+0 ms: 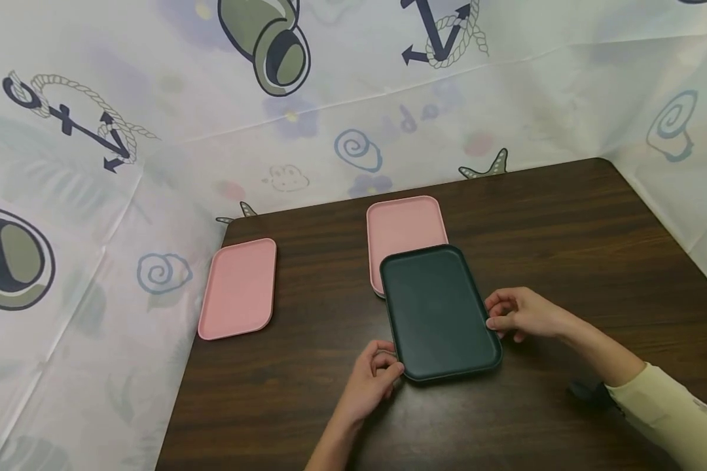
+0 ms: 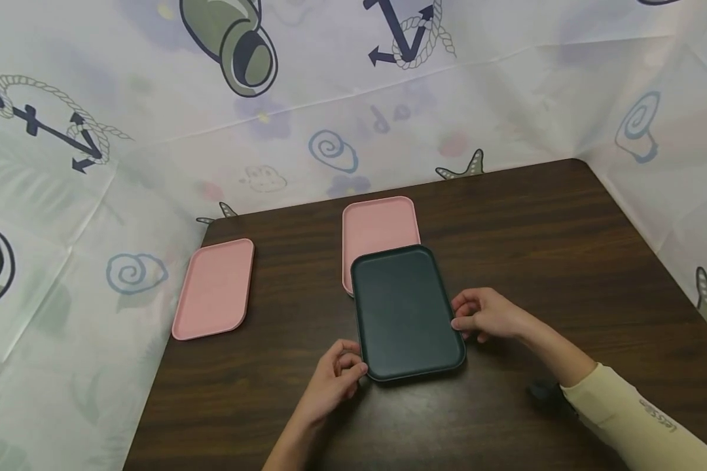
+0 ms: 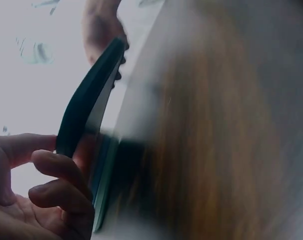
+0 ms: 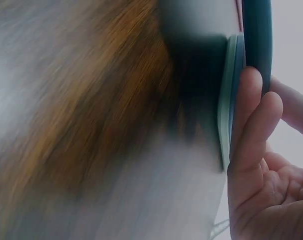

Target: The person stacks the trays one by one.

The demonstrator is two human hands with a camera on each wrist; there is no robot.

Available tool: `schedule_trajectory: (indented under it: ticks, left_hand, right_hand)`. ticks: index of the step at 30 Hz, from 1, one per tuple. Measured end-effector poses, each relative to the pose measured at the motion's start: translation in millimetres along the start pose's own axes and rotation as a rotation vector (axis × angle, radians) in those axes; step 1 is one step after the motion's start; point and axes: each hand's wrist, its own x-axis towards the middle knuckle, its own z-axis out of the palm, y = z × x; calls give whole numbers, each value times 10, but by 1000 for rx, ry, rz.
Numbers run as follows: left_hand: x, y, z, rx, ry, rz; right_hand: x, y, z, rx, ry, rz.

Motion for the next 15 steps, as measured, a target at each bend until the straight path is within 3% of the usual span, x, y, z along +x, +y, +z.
schedule_trajectory:
  ticks: [9, 15]
  left_hand:
    - [48, 341, -152, 261, 111, 62]
    - [235, 180, -255, 357, 190, 105]
  right_hand:
    - [189, -109, 120, 20, 85, -16]
    - [284, -141, 142, 30, 138, -17]
